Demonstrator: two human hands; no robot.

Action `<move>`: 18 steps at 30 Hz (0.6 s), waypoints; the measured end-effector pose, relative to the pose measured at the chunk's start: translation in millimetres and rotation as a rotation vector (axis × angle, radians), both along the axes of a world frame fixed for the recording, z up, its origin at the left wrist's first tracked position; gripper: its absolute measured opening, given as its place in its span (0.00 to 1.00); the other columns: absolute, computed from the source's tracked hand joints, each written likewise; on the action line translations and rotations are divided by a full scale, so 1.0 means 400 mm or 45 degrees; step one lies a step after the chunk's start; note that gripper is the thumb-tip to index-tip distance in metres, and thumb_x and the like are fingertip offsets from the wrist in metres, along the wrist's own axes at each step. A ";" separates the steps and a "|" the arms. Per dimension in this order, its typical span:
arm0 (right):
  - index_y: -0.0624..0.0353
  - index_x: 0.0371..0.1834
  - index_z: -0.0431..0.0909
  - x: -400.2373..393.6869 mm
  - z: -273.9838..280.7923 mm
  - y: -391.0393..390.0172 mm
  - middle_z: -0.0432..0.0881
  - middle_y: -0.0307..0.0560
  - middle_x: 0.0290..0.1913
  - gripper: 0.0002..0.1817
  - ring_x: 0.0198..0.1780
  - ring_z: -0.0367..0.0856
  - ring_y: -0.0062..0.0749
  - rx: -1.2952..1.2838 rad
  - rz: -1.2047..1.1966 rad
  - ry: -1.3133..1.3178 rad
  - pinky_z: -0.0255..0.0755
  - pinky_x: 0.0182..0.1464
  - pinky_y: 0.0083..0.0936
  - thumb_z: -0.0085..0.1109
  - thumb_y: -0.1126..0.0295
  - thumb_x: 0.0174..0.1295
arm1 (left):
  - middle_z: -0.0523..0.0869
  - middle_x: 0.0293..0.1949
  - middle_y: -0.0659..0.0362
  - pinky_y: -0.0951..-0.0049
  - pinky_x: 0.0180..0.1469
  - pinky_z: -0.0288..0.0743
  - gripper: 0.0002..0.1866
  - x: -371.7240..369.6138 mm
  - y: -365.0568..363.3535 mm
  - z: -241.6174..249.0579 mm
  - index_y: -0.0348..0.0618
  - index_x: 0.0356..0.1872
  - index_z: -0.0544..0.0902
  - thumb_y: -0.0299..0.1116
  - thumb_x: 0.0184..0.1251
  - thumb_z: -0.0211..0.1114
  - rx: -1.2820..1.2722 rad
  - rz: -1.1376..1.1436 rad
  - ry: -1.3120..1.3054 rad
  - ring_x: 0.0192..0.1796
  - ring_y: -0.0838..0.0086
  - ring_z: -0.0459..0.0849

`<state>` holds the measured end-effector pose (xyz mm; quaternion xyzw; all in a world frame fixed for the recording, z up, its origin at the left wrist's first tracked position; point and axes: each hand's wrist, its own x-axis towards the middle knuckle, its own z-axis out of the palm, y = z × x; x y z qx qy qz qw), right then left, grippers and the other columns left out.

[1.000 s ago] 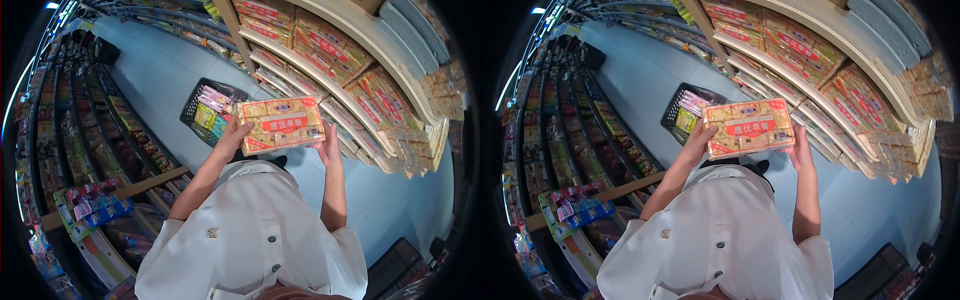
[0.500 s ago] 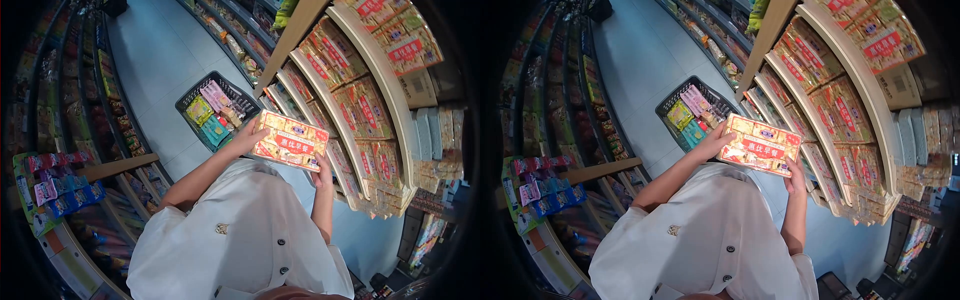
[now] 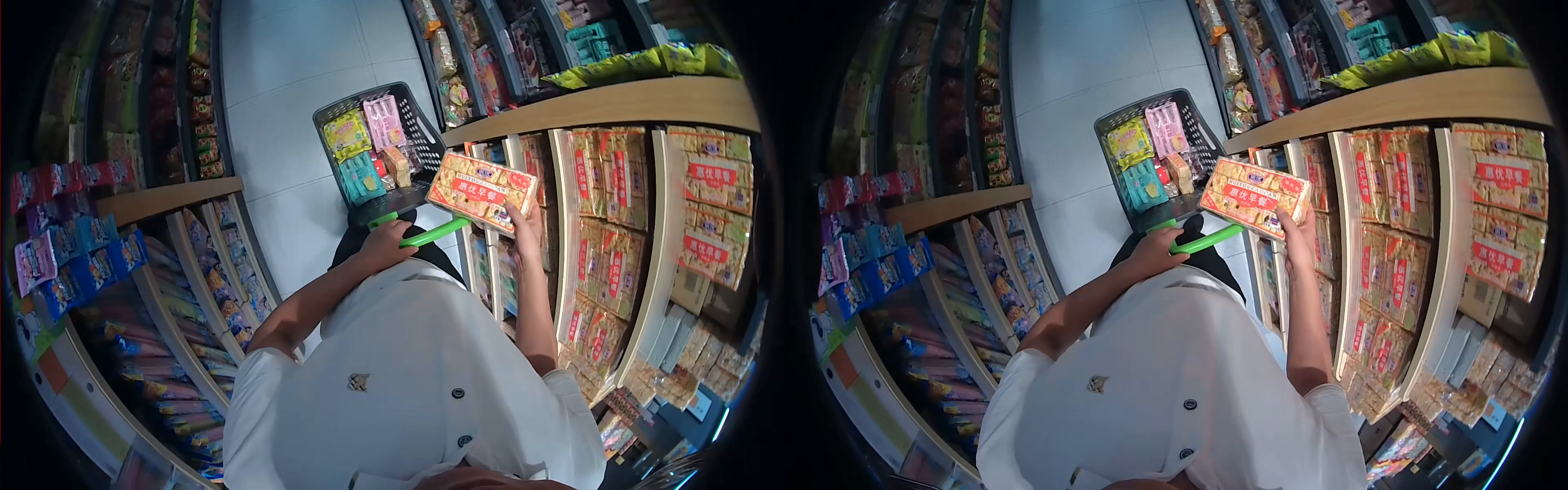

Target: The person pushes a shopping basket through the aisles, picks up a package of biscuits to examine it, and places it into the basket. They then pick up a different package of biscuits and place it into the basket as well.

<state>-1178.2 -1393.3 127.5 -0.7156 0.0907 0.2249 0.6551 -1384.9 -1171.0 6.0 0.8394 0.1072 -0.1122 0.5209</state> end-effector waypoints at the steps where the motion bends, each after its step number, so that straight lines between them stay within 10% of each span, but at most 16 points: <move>1: 0.60 0.68 0.63 0.023 -0.022 0.028 0.81 0.51 0.58 0.31 0.56 0.83 0.32 -0.004 0.028 0.016 0.78 0.57 0.30 0.65 0.76 0.63 | 0.81 0.59 0.44 0.57 0.65 0.72 0.36 0.005 -0.001 -0.006 0.37 0.63 0.76 0.50 0.58 0.72 0.033 -0.026 0.027 0.63 0.51 0.79; 11: 0.60 0.62 0.67 0.127 -0.489 0.309 0.82 0.51 0.52 0.31 0.49 0.84 0.33 -0.163 0.313 0.185 0.79 0.51 0.30 0.71 0.68 0.58 | 0.87 0.49 0.50 0.56 0.61 0.75 0.26 0.077 -0.115 -0.054 0.41 0.57 0.82 0.41 0.57 0.72 0.135 0.008 0.161 0.53 0.53 0.83; 15: 0.63 0.63 0.67 0.090 -0.735 0.323 0.82 0.58 0.53 0.42 0.55 0.83 0.48 -0.570 0.462 0.100 0.74 0.60 0.38 0.76 0.60 0.45 | 0.89 0.42 0.51 0.56 0.56 0.77 0.18 0.138 -0.150 -0.050 0.45 0.52 0.85 0.33 0.60 0.66 0.137 0.012 0.243 0.47 0.54 0.86; 18: 0.65 0.62 0.66 0.057 -0.774 0.345 0.83 0.54 0.52 0.40 0.50 0.85 0.37 -0.616 0.455 0.092 0.78 0.53 0.32 0.77 0.63 0.47 | 0.90 0.38 0.52 0.56 0.47 0.81 0.16 0.122 -0.174 -0.063 0.48 0.49 0.87 0.30 0.59 0.64 0.216 0.112 0.229 0.42 0.55 0.88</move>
